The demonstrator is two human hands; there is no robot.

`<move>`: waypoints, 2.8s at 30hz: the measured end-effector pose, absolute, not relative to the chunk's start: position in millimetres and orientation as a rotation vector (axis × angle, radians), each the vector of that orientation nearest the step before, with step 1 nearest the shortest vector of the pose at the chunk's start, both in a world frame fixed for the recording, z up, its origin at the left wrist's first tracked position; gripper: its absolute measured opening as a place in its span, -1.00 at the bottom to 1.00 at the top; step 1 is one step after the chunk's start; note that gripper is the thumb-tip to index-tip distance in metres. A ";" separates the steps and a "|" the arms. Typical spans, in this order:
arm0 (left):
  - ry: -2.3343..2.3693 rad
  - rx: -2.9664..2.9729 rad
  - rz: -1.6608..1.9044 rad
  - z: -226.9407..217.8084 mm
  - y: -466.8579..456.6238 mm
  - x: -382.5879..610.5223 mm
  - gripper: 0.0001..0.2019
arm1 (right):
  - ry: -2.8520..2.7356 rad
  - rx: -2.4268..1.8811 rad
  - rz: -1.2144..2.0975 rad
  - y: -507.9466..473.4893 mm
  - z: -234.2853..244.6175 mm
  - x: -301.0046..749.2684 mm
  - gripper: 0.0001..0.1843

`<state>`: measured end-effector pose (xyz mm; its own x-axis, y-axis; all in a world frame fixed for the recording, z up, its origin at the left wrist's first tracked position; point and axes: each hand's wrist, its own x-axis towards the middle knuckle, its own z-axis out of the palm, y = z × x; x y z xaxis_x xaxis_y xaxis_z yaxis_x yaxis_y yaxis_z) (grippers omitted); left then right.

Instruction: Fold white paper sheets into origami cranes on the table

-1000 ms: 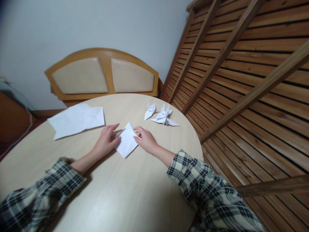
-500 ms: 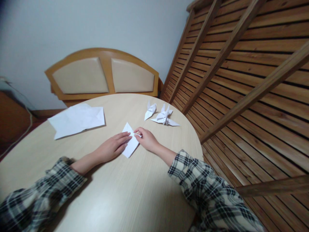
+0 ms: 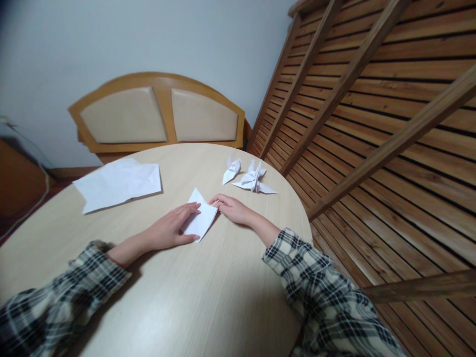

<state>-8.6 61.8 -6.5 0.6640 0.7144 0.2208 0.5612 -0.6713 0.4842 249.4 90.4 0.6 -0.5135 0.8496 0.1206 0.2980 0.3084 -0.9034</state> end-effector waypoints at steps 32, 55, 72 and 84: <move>0.869 2.648 0.392 1.7 61.8 -11.0 -0.50 | -2.123 -0.952 1.155 88.7 0.3 248.9 -0.79; 0.879 2.600 0.446 0.8 63.5 -8.9 -0.49 | -2.041 -1.268 0.857 82.7 -5.1 222.8 -0.90; 0.941 2.503 0.501 2.6 62.9 -10.5 -0.17 | -2.178 -1.334 0.571 80.6 -6.5 219.4 -0.92; 0.846 2.575 0.486 -1.9 66.0 -12.3 -0.39 | -2.178 -1.366 0.522 78.1 -6.6 216.5 -0.95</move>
<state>-12.3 66.0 -1.9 0.7583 0.6199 0.2018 0.4864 -0.7441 0.4579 216.5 78.1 -6.6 -0.3623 0.9064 0.2171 0.7094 0.4193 -0.5665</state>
